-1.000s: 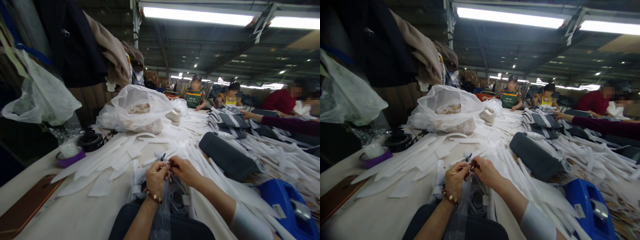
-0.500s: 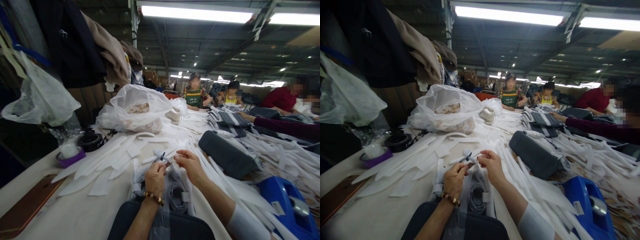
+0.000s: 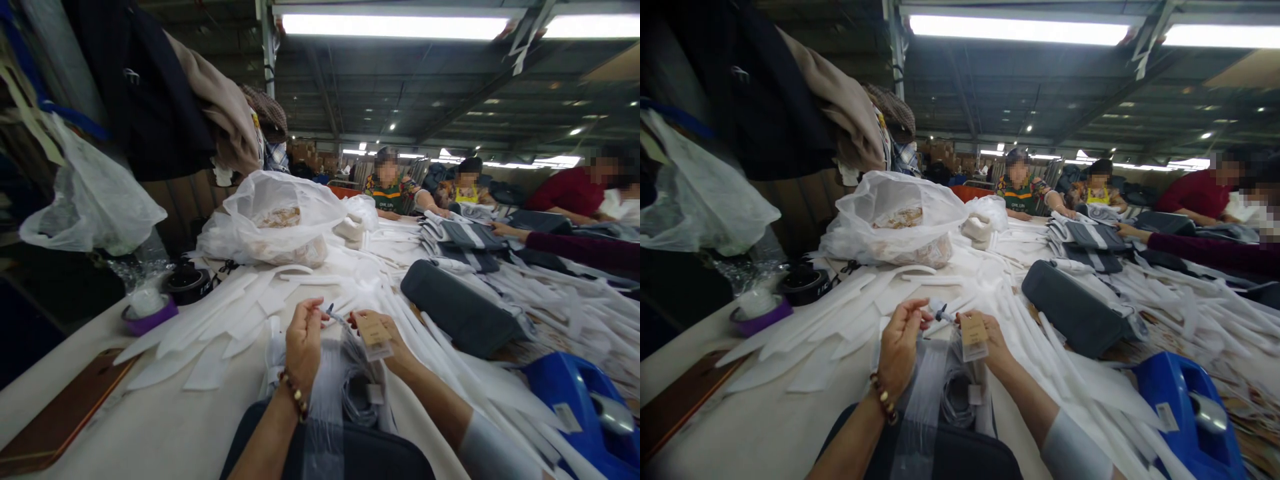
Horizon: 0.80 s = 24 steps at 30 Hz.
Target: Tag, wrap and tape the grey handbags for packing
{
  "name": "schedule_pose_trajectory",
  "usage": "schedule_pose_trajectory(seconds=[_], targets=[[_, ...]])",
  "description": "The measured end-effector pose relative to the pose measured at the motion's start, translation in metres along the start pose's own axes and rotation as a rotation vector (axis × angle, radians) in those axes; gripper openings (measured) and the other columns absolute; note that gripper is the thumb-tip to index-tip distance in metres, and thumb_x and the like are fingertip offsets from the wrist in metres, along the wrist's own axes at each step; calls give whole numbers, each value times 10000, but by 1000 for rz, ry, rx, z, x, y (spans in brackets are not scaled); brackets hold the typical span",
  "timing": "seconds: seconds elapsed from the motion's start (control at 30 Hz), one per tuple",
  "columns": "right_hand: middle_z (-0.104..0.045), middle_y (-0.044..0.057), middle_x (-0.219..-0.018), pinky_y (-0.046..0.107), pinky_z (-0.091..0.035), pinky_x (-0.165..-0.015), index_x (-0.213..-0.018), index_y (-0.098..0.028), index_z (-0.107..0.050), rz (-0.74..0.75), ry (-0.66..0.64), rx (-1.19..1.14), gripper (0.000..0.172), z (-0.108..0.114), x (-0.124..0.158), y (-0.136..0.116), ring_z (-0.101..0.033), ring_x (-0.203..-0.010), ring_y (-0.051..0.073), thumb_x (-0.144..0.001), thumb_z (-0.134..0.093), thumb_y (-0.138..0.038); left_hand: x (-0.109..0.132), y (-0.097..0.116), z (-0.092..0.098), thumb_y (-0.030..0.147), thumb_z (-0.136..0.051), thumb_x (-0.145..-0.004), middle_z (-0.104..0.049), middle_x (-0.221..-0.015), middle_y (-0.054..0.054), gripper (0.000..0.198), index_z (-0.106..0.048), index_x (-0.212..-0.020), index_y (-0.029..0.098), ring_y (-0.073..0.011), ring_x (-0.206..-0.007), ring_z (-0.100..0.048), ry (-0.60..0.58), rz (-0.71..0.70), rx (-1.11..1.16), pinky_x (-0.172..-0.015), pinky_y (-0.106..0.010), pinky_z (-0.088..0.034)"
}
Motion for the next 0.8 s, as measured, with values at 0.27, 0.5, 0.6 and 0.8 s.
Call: schedule_pose_trajectory(seconds=[0.27,0.5,0.6,0.8], targets=[[-598,27,-595,301,-430,-553,-590,-199,-637,25,-36,-51,379,6,11,-11,-524,-581,185,-565,-691,-573,-22,-27,-72,203,-573,-742,-640,-1165,-18,172,-714,-710,296,-278,-1267,-388,-389,-62,-344,-1089,-535,-134],[-652,60,-636,341,-504,-582,-609,-227,-629,-188,137,-78,302,27,0,23,-598,-599,220,-572,-703,-518,-22,-45,-81,309,-564,-789,-503,-1327,-95,170,-712,-854,258,-376,-1292,-290,-466,60,-558,-1015,-674,-69],[-679,90,-657,357,-525,-586,-585,-221,-619,-356,123,-78,239,33,-4,41,-643,-658,254,-532,-713,-435,-27,-29,-77,344,-588,-772,-474,-1349,-133,360,-627,-1112,230,-387,-1292,-291,-485,56,-524,-1013,-668,-132],[-654,129,-1122,426,-425,-956,-889,-191,-685,-412,158,114,407,69,54,34,-574,-1082,307,-584,-671,-461,-14,-4,16,303,-551,-794,-505,-1321,-141,458,-551,-1221,135,-259,-1251,-411,-365,-13,-367,-1075,-370,-261]])
Point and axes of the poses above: each hand's wrist, its own x-axis away from the middle knuckle, its own z-axis out of the back of the hand, y = z × x, the point moved 8 cm from there along -x, towards the middle knuckle
